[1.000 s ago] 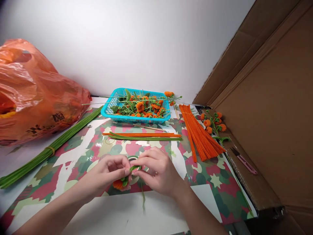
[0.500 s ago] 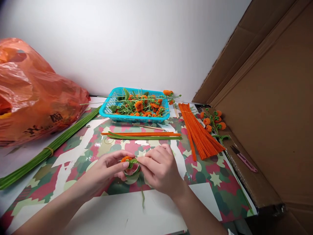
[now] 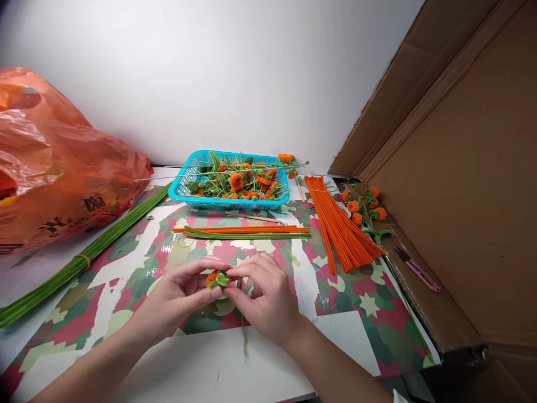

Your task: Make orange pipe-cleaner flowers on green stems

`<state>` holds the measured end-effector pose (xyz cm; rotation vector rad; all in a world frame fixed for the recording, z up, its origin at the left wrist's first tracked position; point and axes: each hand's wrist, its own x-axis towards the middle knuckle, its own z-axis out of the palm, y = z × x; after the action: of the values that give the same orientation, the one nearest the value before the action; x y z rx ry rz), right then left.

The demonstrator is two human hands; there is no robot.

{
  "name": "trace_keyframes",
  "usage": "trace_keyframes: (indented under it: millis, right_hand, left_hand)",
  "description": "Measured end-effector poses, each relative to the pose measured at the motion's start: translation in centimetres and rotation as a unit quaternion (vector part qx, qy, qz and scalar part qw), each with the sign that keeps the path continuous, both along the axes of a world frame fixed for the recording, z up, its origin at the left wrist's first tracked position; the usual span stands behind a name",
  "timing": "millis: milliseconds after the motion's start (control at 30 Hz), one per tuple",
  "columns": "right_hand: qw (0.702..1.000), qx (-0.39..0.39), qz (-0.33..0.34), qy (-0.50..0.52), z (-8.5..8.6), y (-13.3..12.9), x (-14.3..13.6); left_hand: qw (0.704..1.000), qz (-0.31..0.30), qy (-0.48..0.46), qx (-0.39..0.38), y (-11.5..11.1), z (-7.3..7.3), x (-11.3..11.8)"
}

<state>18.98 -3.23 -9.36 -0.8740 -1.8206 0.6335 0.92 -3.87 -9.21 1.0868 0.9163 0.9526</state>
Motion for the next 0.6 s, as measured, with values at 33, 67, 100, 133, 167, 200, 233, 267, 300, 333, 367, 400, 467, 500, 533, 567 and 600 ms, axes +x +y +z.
trace_keyframes:
  millis: [33,67,100,133,167,200,233,267,300,333,367,400,467,500,533,567,600]
  right_hand:
    - [1.000,0.001,0.001,-0.003,0.0,0.0,0.0]
    - [1.000,0.000,0.003,-0.005,0.0,0.0,0.0]
    - [1.000,-0.004,0.006,-0.005,0.1,0.0,0.0]
    - [1.000,-0.013,0.010,-0.001,0.1,0.0,0.0]
    - [1.000,-0.026,0.014,0.006,0.2,0.0,0.0]
    - [0.999,-0.040,0.019,0.013,0.2,0.0,0.0]
    - [0.998,-0.056,0.025,0.021,0.3,0.0,0.0]
    - [0.997,-0.070,0.031,0.026,0.4,0.0,0.1]
    - [0.995,-0.084,0.036,0.030,0.4,0.1,0.1]
    - [0.994,-0.095,0.041,0.031,0.5,0.1,0.1]
    - [0.993,-0.106,0.044,0.030,0.6,0.2,0.2]
    - [0.992,-0.115,0.048,0.030,0.7,0.2,0.3]
    - [0.990,-0.129,0.055,0.029,0.8,0.2,0.3]
    - [0.989,-0.134,0.059,0.028,0.9,0.2,0.4]
    - [0.988,-0.138,0.064,0.028,0.9,0.2,0.4]
    - [0.987,-0.142,0.068,0.026,1.0,0.2,0.4]
    - [0.987,-0.143,0.072,0.024,1.0,0.2,0.5]
  left_hand:
    - [1.000,0.001,0.001,-0.010,0.0,0.0,0.0]
    - [1.000,0.001,0.003,-0.019,0.0,0.0,-0.1]
    - [1.000,-0.002,0.008,-0.026,0.0,-0.1,-0.2]
    - [0.999,-0.007,0.016,-0.029,0.0,-0.1,-0.3]
    - [0.999,-0.014,0.026,-0.032,0.0,0.0,-0.4]
    - [0.998,-0.022,0.037,-0.034,0.0,0.0,-0.6]
    - [0.998,-0.031,0.046,-0.036,0.1,0.0,-0.8]
    - [0.997,-0.040,0.052,-0.039,0.1,0.1,-0.9]
    - [0.997,-0.049,0.054,-0.040,0.2,0.2,-1.1]
    - [0.996,-0.058,0.052,-0.040,0.3,0.3,-1.3]
    - [0.996,-0.065,0.049,-0.039,0.3,0.5,-1.4]
    - [0.996,-0.070,0.045,-0.036,0.4,0.6,-1.6]
    - [0.996,-0.074,0.039,-0.030,0.6,0.9,-1.7]
    - [0.996,-0.073,0.036,-0.027,0.6,1.0,-1.7]
    - [0.997,-0.070,0.034,-0.021,0.6,1.0,-1.6]
    - [0.997,-0.066,0.034,-0.013,0.6,1.1,-1.6]
    - [0.998,-0.059,0.034,0.000,0.5,1.1,-1.5]
